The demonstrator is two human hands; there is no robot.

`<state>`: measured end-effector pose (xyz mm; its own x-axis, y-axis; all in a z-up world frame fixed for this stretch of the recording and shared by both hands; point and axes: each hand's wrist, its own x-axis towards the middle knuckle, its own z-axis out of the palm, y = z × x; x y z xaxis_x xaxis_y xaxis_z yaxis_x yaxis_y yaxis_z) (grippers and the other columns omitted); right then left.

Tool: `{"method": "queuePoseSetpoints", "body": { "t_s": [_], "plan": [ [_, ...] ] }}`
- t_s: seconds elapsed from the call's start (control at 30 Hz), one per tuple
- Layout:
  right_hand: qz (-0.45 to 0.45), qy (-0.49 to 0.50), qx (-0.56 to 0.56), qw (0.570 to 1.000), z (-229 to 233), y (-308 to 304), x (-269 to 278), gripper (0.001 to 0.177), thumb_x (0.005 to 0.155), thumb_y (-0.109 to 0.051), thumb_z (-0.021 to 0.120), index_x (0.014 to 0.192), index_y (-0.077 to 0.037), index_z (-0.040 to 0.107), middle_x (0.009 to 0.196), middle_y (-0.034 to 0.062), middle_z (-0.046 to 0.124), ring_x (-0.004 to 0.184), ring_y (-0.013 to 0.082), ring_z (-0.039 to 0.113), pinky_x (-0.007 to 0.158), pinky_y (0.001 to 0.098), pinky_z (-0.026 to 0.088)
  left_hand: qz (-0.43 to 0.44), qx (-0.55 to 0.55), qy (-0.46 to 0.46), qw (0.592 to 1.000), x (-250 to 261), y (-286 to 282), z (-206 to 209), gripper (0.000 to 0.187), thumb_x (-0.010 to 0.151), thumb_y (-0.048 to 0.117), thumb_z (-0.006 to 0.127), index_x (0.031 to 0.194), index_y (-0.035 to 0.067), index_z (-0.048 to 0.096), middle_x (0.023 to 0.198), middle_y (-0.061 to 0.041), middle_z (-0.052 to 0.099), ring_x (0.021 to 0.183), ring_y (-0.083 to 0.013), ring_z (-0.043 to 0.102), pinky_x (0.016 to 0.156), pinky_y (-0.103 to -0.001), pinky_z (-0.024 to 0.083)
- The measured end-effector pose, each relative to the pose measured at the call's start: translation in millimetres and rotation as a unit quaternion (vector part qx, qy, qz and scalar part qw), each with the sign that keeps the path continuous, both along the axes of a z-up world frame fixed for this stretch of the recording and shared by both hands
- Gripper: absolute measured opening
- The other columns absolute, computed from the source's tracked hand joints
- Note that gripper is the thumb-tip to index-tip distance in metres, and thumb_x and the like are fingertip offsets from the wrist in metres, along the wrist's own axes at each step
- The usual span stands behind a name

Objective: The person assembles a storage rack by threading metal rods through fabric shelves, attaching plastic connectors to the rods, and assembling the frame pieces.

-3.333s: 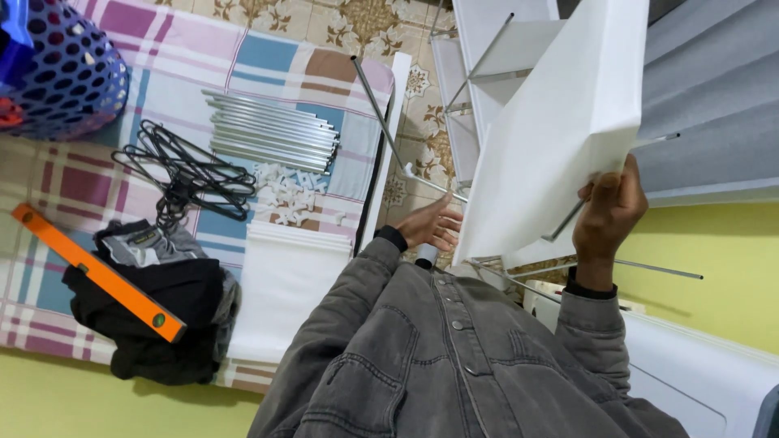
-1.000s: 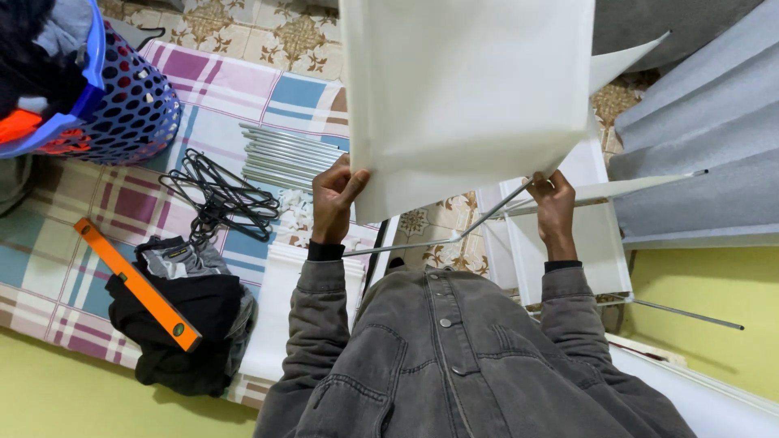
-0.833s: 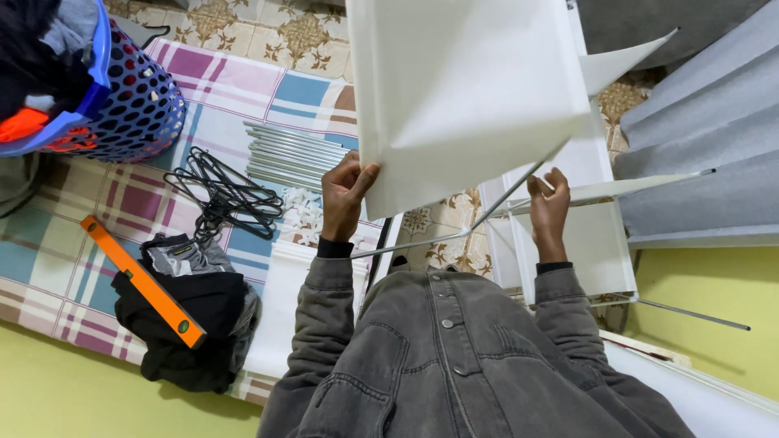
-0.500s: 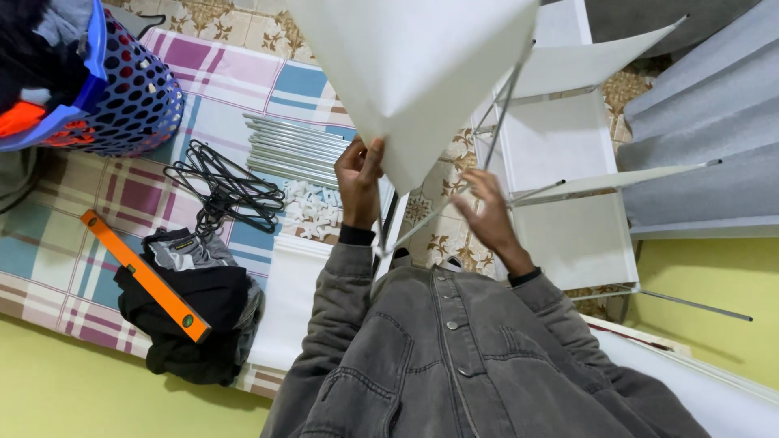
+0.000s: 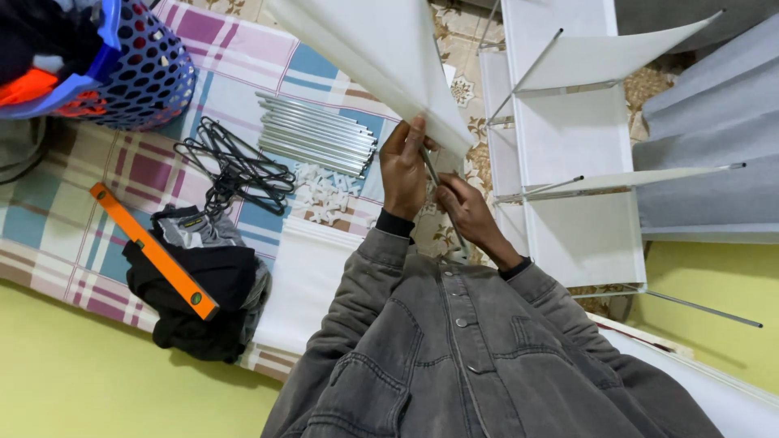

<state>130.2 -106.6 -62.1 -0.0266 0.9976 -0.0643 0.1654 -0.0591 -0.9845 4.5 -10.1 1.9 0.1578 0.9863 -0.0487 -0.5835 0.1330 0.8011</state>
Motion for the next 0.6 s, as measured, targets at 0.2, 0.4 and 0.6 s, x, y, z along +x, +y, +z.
{"method": "queuePoseSetpoints", "body": {
  "t_s": [0.2, 0.4, 0.6],
  "plan": [
    [-0.039, -0.036, 0.045, 0.998, -2.3, -7.0, 3.1, 0.034, 0.109, -0.018, 0.056, 0.134, 0.003, 0.063, 0.094, 0.0049, 0.061, 0.081, 0.0120, 0.059, 0.073, 0.0275, 0.051, 0.015, -0.061, 0.061, 0.996, -18.7, -0.1, -22.4, 0.022, 0.098, 0.025, 0.070, 0.104, 0.003, 0.074, 0.090, -0.001, 0.070, 0.084, -0.0089, 0.062, 0.080, -0.026, 0.051],
    [-0.041, -0.092, -0.003, 0.995, 2.2, -19.2, 2.7, 0.031, 0.104, -0.014, 0.059, 0.131, 0.000, 0.067, 0.094, 0.0044, 0.066, 0.078, 0.0115, 0.060, 0.065, 0.0270, 0.050, 0.077, -0.092, 0.119, 0.986, -43.2, 2.2, -40.4, 0.020, 0.097, 0.026, 0.070, 0.097, 0.005, 0.073, 0.093, -0.002, 0.072, 0.084, -0.0122, 0.069, 0.082, -0.033, 0.062],
    [-0.024, -0.129, -0.017, 0.991, 11.8, -26.9, 6.2, 0.033, 0.102, -0.014, 0.060, 0.132, -0.002, 0.068, 0.093, 0.0056, 0.067, 0.077, 0.0140, 0.061, 0.065, 0.0287, 0.052, 0.096, -0.065, 0.122, 0.986, -63.0, 4.0, -35.8, 0.026, 0.101, 0.028, 0.068, 0.098, 0.002, 0.072, 0.089, -0.006, 0.070, 0.083, -0.0137, 0.069, 0.080, -0.038, 0.066]
  ]
}}
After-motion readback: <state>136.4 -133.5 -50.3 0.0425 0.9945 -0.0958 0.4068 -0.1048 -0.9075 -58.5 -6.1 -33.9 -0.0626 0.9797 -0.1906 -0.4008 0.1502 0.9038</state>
